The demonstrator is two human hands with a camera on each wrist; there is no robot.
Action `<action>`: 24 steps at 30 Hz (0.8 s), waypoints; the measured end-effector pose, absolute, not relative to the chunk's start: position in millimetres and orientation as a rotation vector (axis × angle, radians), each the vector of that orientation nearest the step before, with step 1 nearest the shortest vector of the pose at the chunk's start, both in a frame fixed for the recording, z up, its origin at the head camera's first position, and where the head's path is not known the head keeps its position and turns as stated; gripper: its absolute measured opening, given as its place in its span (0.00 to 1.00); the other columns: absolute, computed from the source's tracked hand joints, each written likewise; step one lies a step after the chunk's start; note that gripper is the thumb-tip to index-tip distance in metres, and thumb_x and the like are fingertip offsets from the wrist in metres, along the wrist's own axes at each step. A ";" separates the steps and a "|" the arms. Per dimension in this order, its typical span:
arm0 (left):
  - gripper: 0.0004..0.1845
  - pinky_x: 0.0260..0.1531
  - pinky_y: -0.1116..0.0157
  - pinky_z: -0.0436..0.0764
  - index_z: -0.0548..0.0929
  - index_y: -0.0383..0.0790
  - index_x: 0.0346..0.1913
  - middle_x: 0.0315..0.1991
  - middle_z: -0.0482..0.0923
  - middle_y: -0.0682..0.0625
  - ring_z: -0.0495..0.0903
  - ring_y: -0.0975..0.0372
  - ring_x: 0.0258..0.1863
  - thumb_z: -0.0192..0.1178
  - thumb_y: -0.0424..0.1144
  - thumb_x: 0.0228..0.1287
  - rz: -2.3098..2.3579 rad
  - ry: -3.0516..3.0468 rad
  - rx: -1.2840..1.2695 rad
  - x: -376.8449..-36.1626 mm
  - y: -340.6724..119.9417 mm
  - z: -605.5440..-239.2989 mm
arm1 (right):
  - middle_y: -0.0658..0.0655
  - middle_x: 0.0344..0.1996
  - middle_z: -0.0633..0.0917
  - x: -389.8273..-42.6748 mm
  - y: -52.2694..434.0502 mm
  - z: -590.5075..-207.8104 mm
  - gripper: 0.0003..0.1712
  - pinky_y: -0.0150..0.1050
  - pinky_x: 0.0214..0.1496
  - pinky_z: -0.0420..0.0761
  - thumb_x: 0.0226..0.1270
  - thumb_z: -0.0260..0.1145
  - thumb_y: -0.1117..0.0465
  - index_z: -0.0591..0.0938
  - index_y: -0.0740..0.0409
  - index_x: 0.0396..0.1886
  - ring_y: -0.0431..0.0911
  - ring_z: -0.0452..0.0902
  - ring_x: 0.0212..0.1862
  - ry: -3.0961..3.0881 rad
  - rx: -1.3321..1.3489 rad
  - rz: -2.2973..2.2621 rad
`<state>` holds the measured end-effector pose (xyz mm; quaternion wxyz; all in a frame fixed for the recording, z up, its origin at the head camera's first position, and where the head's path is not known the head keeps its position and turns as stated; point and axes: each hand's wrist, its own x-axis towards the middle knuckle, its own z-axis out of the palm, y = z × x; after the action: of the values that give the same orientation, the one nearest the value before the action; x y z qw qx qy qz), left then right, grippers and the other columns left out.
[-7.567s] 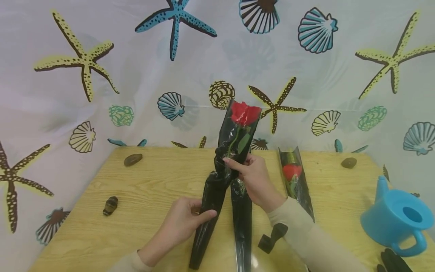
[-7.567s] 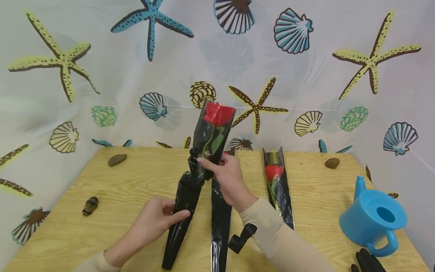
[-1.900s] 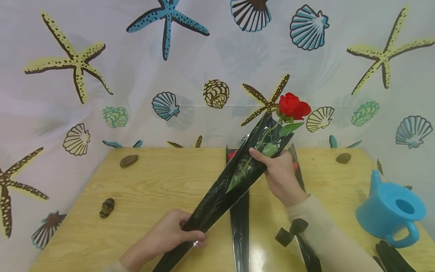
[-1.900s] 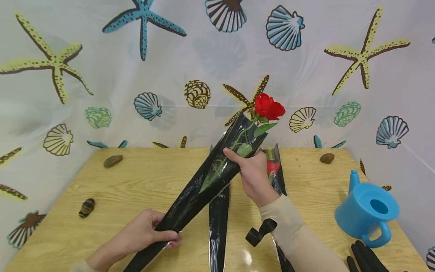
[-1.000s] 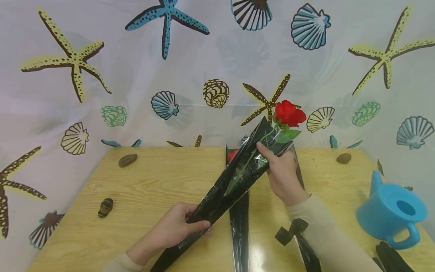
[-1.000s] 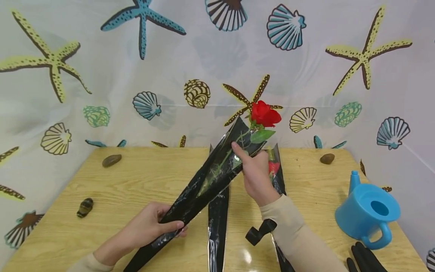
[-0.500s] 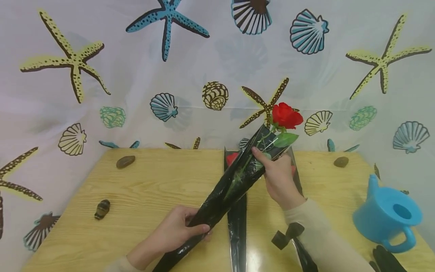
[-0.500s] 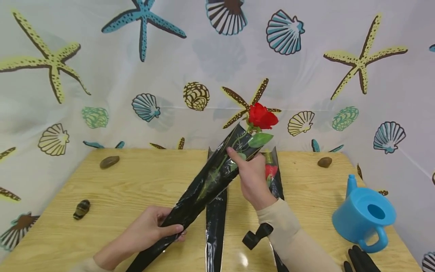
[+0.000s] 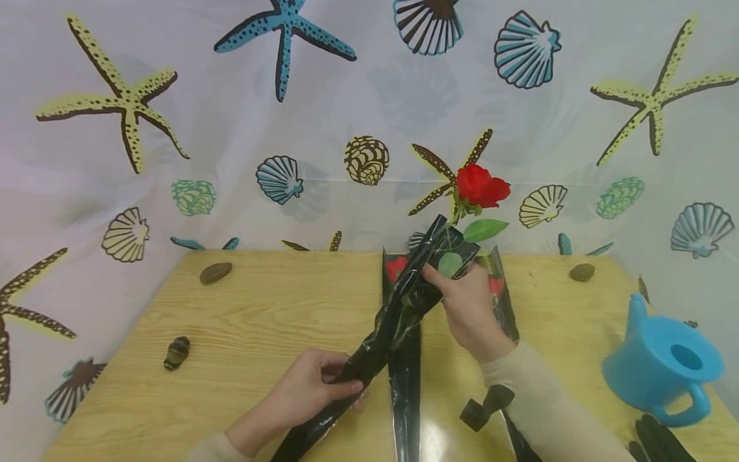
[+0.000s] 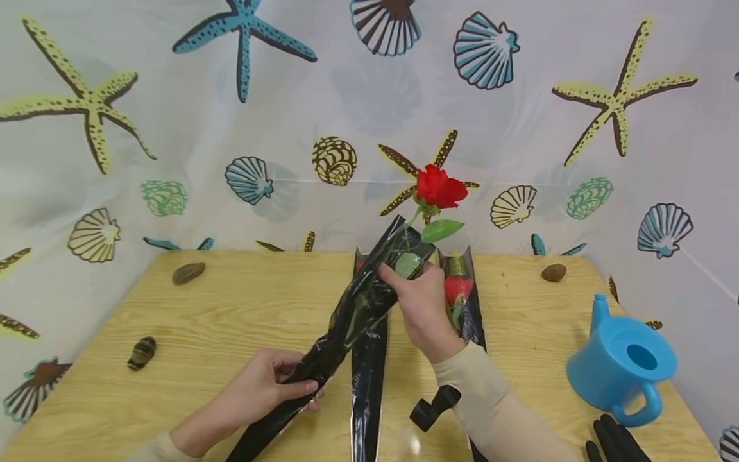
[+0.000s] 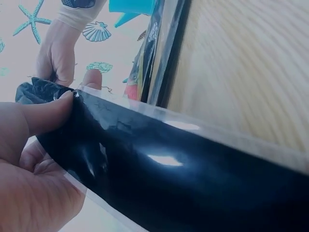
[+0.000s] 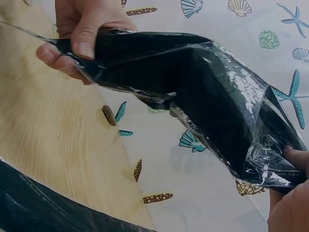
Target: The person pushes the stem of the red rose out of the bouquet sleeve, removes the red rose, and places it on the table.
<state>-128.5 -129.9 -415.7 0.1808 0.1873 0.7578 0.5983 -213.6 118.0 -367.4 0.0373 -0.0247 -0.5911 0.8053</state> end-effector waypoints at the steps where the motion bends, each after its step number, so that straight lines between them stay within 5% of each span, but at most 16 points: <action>1: 0.03 0.36 0.66 0.82 0.85 0.31 0.37 0.29 0.86 0.42 0.86 0.55 0.32 0.66 0.29 0.62 1.686 2.150 0.527 -128.7 -129.5 -415.3 | 0.58 0.53 0.80 -213.1 116.3 -368.0 0.26 0.39 0.55 0.77 0.63 0.69 0.72 0.74 0.64 0.60 0.45 0.78 0.54 -1.816 -0.067 2.475; 18: 0.08 0.33 0.63 0.83 0.86 0.30 0.43 0.33 0.87 0.44 0.87 0.54 0.33 0.67 0.30 0.63 1.691 2.105 0.502 -132.1 -130.6 -414.1 | 0.58 0.58 0.77 -208.9 112.1 -368.2 0.32 0.40 0.58 0.76 0.62 0.72 0.69 0.70 0.61 0.64 0.49 0.75 0.59 -1.781 -0.041 2.617; 24: 0.12 0.34 0.64 0.83 0.85 0.29 0.48 0.35 0.87 0.43 0.86 0.55 0.35 0.66 0.33 0.65 1.610 2.072 0.509 -128.8 -144.7 -418.9 | 0.55 0.53 0.74 -213.6 126.7 -354.2 0.30 0.38 0.60 0.73 0.61 0.73 0.68 0.69 0.61 0.59 0.43 0.73 0.53 -1.723 -0.072 2.599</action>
<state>-128.8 -144.7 -418.9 0.2324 0.1854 0.7540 0.5858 -213.6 126.7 -354.2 0.0111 -0.0232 -0.5524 0.8332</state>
